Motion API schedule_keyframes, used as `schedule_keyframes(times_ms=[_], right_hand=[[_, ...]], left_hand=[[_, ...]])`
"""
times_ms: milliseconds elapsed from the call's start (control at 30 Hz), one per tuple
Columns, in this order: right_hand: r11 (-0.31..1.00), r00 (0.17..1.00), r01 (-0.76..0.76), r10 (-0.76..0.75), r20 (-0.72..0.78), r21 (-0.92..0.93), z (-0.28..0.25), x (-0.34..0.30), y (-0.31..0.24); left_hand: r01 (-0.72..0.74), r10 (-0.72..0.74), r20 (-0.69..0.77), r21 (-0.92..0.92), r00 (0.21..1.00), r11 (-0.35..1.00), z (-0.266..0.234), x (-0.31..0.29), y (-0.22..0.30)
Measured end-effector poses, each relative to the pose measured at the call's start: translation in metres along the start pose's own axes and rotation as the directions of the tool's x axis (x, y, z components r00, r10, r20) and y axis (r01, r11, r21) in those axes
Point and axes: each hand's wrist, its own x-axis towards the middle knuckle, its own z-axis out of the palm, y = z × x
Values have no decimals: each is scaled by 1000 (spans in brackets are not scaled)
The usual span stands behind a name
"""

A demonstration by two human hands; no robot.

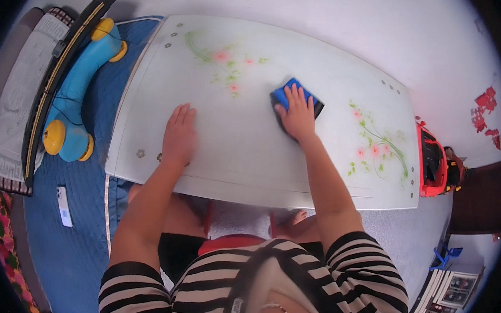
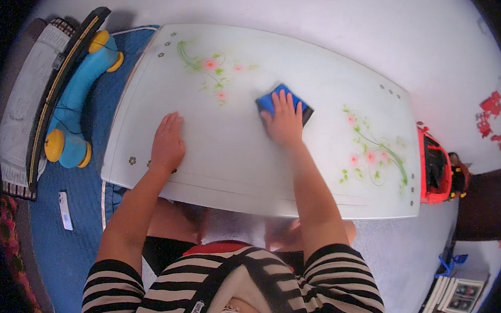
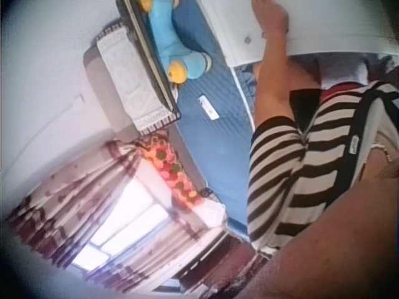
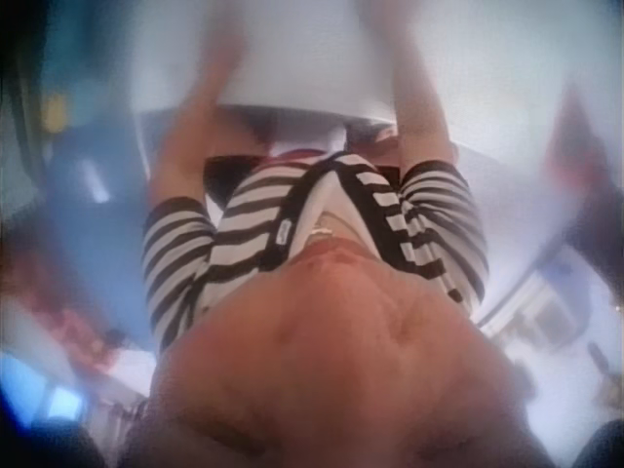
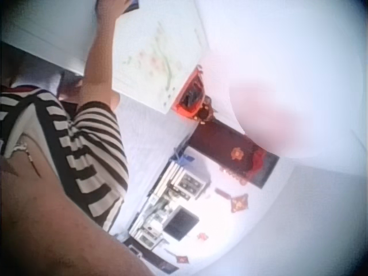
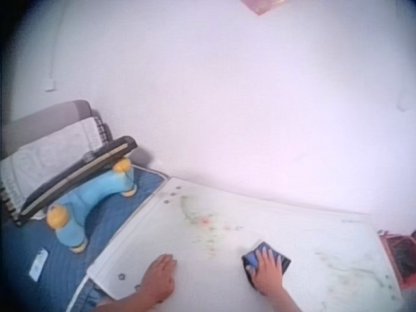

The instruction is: The person wipes a table with a cloth, picks up a mobile phone from the bed, unfolds and flattens the cloth on the tabletop, and wipes the table surface.

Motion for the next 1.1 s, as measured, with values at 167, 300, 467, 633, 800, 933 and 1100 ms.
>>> schedule_keyframes(times_ms=[167, 300, 467, 633, 800, 933, 1100], right_hand=[[998, 996, 49, -51, 66, 30, -40, -102, -14], [994, 989, 0, -16, 149, 109, -66, -171, -37], [994, 991, 16, -30, 131, 110, -73, -184, -40], [999, 988, -27, 22, 152, 33, -66, -137, -32], [998, 998, -53, 53, -23, 22, -34, -76, 4], [991, 991, -132, 132, 10, -31, -7, -17, 38], [971, 971, -234, 237, 41, -52, 8, 49, 78]], left_hand=[[13, -13, 9, -12, 1000, 1000, 5, 2, -1], [11, -11, 3, 22, 1000, 1000, 8, -1, -5], [-24, 25, -32, 31, 999, 999, 14, 0, -7], [-21, 22, -40, 17, 999, 1000, 11, -1, -6], [1, -1, -8, 7, 1000, 1000, 7, -1, -4], [8, -7, -16, 4, 1000, 1000, 6, -4, -4], [6, -6, 21, 12, 1000, 1000, 3, -1, -3]])
